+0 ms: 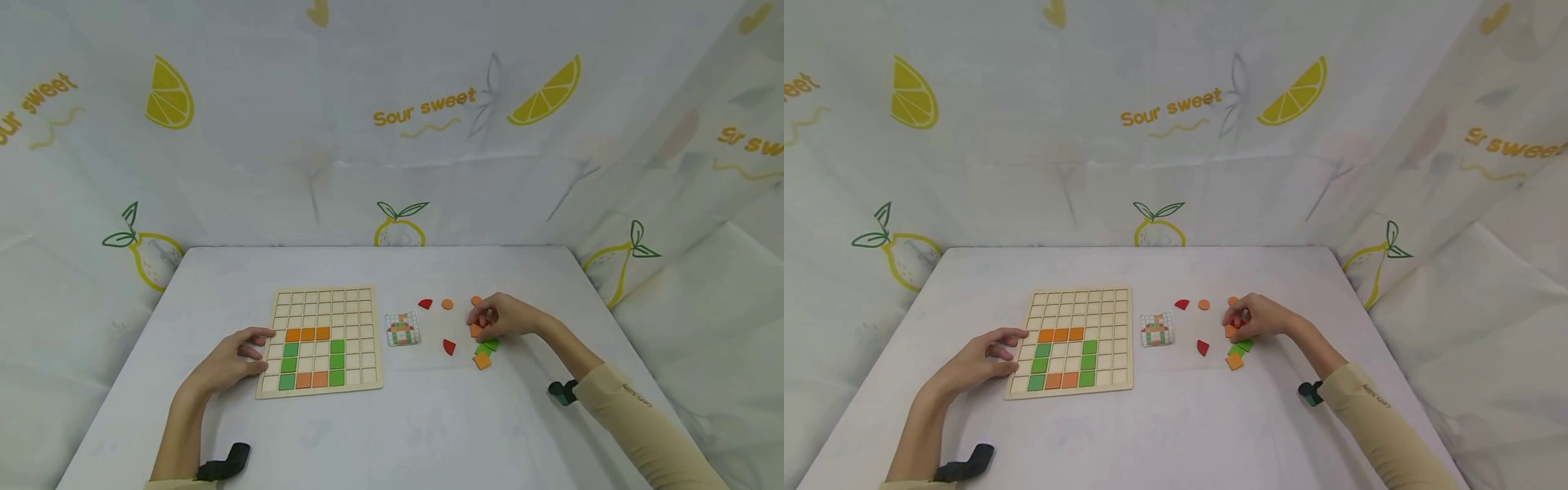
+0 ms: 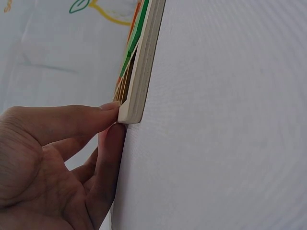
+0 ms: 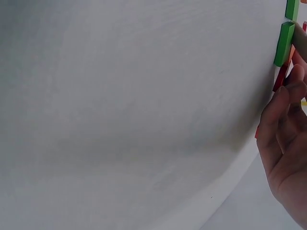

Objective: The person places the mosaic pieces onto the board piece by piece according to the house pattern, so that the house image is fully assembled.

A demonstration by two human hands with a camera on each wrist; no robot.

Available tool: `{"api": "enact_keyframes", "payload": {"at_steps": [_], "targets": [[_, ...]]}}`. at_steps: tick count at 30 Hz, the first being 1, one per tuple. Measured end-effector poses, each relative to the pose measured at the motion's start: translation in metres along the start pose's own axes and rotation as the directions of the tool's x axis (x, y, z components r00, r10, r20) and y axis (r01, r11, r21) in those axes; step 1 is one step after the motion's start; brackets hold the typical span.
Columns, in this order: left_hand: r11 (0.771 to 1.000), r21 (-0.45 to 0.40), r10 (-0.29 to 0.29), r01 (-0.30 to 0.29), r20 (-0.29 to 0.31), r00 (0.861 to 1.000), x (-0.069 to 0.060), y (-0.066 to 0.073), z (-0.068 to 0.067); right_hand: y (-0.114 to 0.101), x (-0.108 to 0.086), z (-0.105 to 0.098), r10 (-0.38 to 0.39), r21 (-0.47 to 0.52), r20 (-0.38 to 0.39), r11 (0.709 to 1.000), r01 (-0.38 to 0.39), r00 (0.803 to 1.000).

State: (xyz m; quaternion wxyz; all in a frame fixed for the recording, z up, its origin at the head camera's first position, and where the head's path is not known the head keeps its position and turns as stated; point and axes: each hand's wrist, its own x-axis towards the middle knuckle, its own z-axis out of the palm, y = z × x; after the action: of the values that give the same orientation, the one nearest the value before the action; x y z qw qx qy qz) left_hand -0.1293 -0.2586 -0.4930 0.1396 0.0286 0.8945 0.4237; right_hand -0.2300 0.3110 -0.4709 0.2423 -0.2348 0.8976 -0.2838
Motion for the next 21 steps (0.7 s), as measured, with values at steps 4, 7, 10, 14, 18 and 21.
{"api": "enact_keyframes", "payload": {"at_steps": [4,7,10,14,18,21], "targets": [[1.0,-0.001,0.008,-0.008,0.003,1.0,-0.0008,0.0002,0.0005,-0.0004,-0.0003,-0.0001,0.001,-0.008,-0.008,1.0,-0.001,1.0],[1.0,0.002,0.007,-0.007,0.0,1.0,0.0,0.0,0.0001,-0.0002,-0.0002,0.0002,0.001,-0.008,-0.011,1.0,-0.001,1.0],[1.0,0.003,0.002,-0.002,-0.002,1.0,0.0009,-0.0005,-0.0003,0.0006,0.0002,0.0011,0.01,-0.006,-0.013,1.0,-0.011,1.0],[1.0,-0.004,-0.001,0.001,-0.001,1.0,0.0015,-0.001,-0.0004,0.0011,0.0005,0.0025,0.012,-0.01,-0.014,1.0,-0.013,1.0],[1.0,-0.009,-0.001,0.001,0.002,1.0,0.0015,-0.0009,-0.0013,-0.0001,0.0006,0.0013,-0.008,-0.012,-0.014,1.0,0.008,1.0],[1.0,-0.009,0.001,-0.001,0.005,1.0,0.0013,-0.0007,-0.0018,-0.003,0.0023,-0.0016,-0.035,0.011,-0.025,0.999,0.035,0.999]]}}
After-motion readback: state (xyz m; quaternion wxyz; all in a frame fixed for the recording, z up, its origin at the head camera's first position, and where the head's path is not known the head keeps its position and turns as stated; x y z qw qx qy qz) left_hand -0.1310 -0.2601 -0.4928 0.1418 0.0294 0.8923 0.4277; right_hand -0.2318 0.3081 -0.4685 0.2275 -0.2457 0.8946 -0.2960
